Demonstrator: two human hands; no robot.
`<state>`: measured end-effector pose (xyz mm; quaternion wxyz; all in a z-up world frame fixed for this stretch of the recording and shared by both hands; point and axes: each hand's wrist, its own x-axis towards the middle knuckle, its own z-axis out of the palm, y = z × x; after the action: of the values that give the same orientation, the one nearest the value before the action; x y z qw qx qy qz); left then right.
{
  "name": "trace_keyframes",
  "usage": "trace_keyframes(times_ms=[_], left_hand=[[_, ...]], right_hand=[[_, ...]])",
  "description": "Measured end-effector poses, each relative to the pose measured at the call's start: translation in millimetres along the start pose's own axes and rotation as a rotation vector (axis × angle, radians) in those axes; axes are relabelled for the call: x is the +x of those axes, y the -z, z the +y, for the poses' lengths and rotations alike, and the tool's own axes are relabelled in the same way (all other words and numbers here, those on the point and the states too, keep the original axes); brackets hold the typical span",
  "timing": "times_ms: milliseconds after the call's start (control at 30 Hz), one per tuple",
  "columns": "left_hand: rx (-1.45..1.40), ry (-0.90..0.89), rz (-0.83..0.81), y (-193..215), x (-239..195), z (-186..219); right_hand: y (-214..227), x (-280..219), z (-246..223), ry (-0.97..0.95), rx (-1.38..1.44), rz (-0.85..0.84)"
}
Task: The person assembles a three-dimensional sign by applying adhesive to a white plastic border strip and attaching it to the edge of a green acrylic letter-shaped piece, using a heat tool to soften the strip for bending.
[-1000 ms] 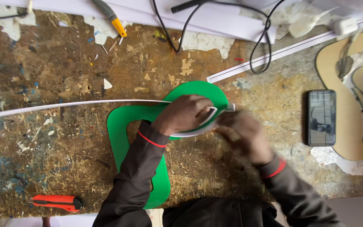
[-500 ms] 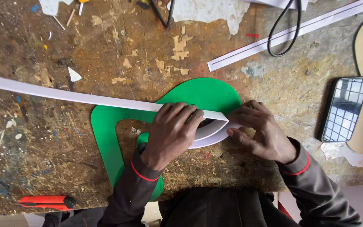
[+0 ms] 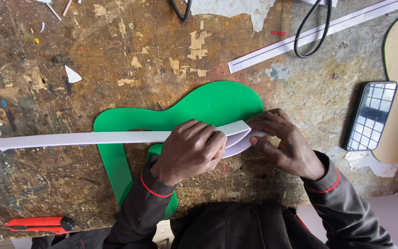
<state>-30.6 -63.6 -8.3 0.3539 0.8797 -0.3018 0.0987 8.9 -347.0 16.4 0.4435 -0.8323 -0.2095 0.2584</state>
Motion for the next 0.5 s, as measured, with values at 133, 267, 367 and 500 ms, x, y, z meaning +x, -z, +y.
trace_keyframes(times_ms=[133, 267, 367, 500], left_hand=[[-0.035, 0.021, -0.026, 0, -1, 6], [-0.1, 0.141, -0.192, 2, 1, 14], [-0.211, 0.236, -0.252, 13, 8, 16], [-0.338, 0.294, -0.316, 14, 5, 11]], right_hand=[[3, 3, -5, -0.032, 0.033, -0.008], [3, 3, -4, -0.084, 0.086, -0.002], [4, 2, -5, -0.096, 0.095, -0.014], [6, 1, -4, -0.109, 0.102, -0.04]])
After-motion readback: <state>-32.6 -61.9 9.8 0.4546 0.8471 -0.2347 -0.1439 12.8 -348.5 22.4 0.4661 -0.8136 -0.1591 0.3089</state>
